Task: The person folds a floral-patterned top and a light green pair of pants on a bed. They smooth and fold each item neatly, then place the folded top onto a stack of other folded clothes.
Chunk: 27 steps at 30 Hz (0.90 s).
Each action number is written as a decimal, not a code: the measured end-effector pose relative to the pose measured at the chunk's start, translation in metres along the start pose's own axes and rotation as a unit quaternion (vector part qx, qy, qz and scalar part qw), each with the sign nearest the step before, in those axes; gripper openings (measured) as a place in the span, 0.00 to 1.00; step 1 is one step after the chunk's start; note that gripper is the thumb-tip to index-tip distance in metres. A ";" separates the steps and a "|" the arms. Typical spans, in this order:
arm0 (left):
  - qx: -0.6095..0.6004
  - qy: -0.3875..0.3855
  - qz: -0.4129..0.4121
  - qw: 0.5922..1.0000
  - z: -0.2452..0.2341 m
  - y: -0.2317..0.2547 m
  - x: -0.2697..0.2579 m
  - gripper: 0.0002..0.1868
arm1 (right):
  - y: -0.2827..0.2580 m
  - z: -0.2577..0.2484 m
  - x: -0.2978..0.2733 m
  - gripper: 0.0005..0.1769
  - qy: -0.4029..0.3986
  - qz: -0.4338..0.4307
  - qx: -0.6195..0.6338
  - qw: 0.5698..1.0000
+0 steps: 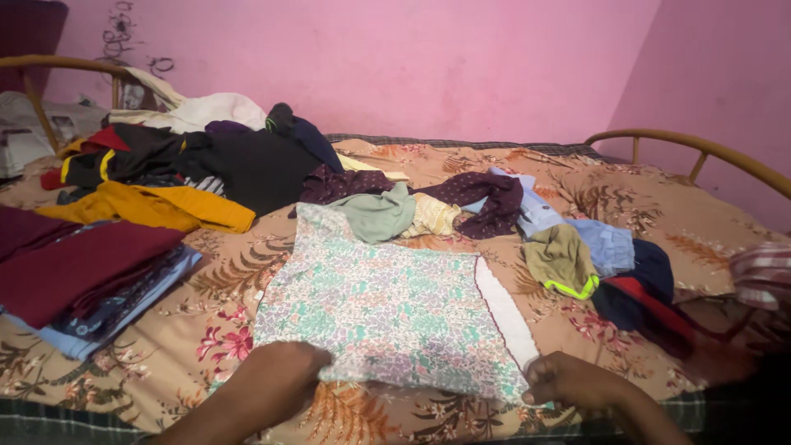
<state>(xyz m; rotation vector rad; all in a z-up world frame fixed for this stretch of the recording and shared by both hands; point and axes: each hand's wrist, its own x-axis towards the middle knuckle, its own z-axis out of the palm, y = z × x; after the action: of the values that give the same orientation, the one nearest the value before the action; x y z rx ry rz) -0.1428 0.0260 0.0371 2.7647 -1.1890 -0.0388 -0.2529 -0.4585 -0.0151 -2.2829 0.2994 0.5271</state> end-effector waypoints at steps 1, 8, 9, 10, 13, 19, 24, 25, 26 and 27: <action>-0.014 -0.009 0.021 1.000 -0.004 0.001 -0.005 0.16 | -0.002 0.002 0.000 0.19 -0.012 -0.041 -0.005 0.999; -0.097 -0.109 -0.010 0.989 -0.032 0.006 0.004 0.29 | -0.048 0.006 0.013 0.29 0.232 0.023 -0.129 0.964; -0.106 -0.086 0.002 0.991 -0.034 0.006 0.012 0.29 | -0.056 0.008 0.014 0.31 0.273 0.021 -0.102 0.956; -0.107 -0.079 -0.007 0.991 -0.034 0.006 0.023 0.30 | -0.067 0.016 0.020 0.35 0.313 0.020 -0.075 0.947; -0.119 -0.032 -0.024 0.992 -0.021 0.011 0.067 0.31 | -0.112 0.044 0.045 0.42 0.352 -0.138 -0.139 0.915; -0.053 -0.034 -0.031 0.998 0.036 0.002 0.129 0.43 | -0.168 0.097 0.071 0.53 0.162 -0.081 -0.337 0.924; -0.042 -0.021 -0.126 0.991 0.046 -0.065 0.130 0.47 | -0.136 0.062 0.082 0.53 0.212 -0.004 -0.302 0.930; -0.032 -0.003 -0.133 0.991 0.048 -0.076 0.123 0.46 | -0.128 0.052 0.084 0.53 0.213 0.028 -0.295 0.931; -0.019 0.018 -0.139 0.990 0.046 -0.088 0.118 0.44 | -0.120 0.043 0.086 0.52 0.233 0.043 -0.277 0.931; -0.007 0.039 -0.145 0.989 0.044 -0.096 0.113 0.43 | -0.112 0.036 0.085 0.51 0.253 0.058 -0.258 0.931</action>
<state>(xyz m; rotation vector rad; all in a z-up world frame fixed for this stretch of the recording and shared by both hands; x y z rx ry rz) 0.0007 0.0040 -0.0162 2.8726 -0.7585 0.0325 -0.1464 -0.3603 -0.0058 -2.9152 0.6100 0.0548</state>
